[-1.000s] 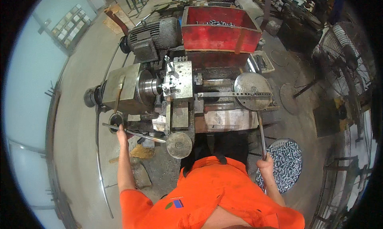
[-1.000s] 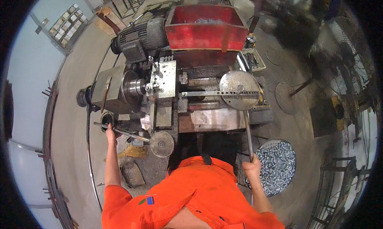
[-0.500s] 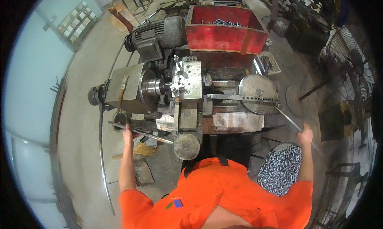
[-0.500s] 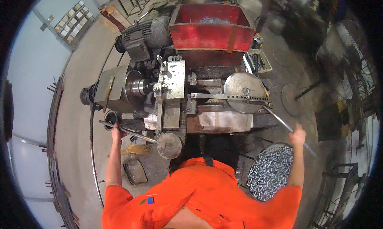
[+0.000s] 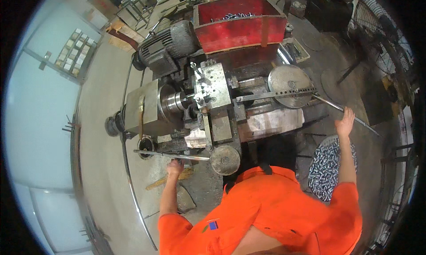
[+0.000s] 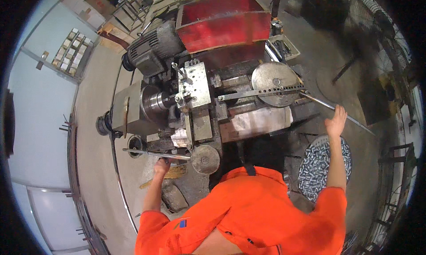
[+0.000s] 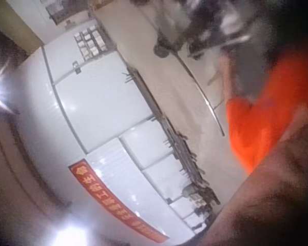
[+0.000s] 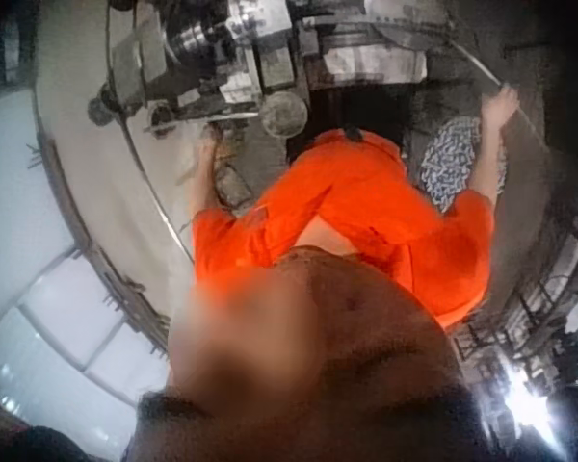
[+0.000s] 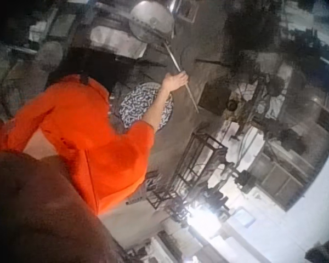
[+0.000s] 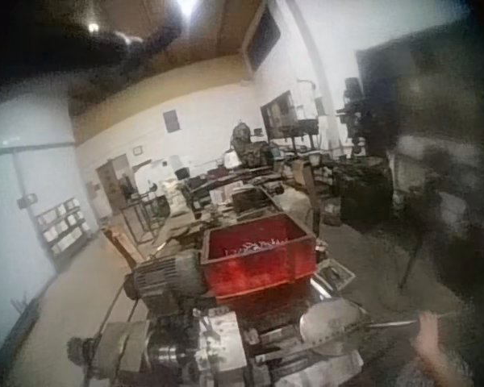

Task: The person operates a manual metal forming machine in a workshop. They repeatedly insert small metal pieces into the machine, pull a lever to activate the forming process, and then remove the finished parts.

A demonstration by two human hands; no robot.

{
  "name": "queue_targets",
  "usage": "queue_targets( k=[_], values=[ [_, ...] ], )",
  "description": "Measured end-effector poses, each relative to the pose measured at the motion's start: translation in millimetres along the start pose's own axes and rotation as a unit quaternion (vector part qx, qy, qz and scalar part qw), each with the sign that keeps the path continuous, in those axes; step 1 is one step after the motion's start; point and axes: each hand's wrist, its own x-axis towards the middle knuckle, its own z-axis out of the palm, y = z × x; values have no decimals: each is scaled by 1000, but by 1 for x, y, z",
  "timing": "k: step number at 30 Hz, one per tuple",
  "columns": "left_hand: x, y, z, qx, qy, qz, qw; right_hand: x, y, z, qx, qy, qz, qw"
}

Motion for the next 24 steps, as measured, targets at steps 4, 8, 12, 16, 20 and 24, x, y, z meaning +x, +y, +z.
queue_targets(
  k=[4,8,12,16,20,24],
  values=[
    [-3,30,-7,68,9,-49,996,-2,4,6,-22,13,31,999],
    [-2,57,54,-173,80,-225,955,5,-4,5,-18,29,22,999],
    [0,-33,64,-125,-29,-49,991,4,-10,17,12,11,24,1000],
    [-2,25,-11,-15,-123,-22,992,-3,8,7,-21,37,12,999],
    [-21,26,20,-161,-3,-123,979,-1,-39,-6,73,40,-23,996],
    [-21,24,13,-360,-118,-141,915,21,-140,-41,274,1,-106,956]
  ],
)
